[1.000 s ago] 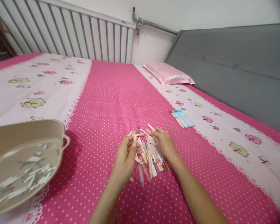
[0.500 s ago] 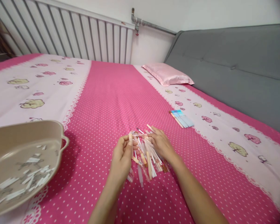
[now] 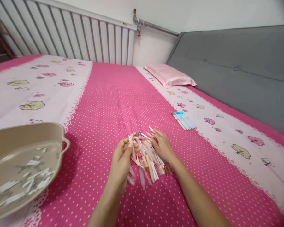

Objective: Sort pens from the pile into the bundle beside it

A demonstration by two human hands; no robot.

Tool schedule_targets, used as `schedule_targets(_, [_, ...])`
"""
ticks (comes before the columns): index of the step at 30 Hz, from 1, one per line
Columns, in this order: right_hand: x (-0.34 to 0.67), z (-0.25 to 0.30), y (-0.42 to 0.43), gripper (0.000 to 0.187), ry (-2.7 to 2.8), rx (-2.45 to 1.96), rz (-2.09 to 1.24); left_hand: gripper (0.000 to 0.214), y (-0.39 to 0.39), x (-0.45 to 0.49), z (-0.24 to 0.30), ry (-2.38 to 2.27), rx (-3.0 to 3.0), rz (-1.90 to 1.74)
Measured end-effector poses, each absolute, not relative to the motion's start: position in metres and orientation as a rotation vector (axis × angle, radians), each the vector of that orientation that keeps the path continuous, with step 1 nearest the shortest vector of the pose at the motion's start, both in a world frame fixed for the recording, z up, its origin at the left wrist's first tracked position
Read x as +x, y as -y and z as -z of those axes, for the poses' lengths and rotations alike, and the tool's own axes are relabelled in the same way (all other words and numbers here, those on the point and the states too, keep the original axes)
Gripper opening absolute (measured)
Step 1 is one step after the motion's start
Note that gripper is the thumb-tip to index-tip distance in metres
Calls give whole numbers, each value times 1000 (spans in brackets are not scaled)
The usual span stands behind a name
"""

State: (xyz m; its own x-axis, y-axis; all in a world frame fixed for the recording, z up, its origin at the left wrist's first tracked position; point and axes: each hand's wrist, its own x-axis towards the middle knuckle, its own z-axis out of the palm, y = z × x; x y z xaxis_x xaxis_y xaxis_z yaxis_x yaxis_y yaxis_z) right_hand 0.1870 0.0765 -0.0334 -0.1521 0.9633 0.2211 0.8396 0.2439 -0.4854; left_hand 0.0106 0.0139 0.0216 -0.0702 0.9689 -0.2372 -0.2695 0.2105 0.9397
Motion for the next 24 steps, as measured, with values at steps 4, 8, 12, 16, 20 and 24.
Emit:
schedule_targets(4, [191,21,-75,21,1868,-1600,-372,26,-14,11,-21,-1189,842,-1214])
schedule_targets(8, [192,2,-69,23,1687,-1509,-469,29,-14,11,-19,-1209,944,-1225])
schedule_targets(12, [192,-18,-60,25,1611,-1363,-583,28,-14,12,-17,-1258,1115,-1245])
schedule_targets(16, [193,-37,-51,25,1637,-1343,-638,27,-13,12,-16,-1285,1257,-1248])
schedule_targets(20, [195,-51,-42,22,1720,-1336,-628,25,-12,12,-16,-1381,1416,-1235])
schedule_targets(24, [197,-59,-37,19,1810,-1355,-567,26,-11,12,-17,-1449,1484,-1214])
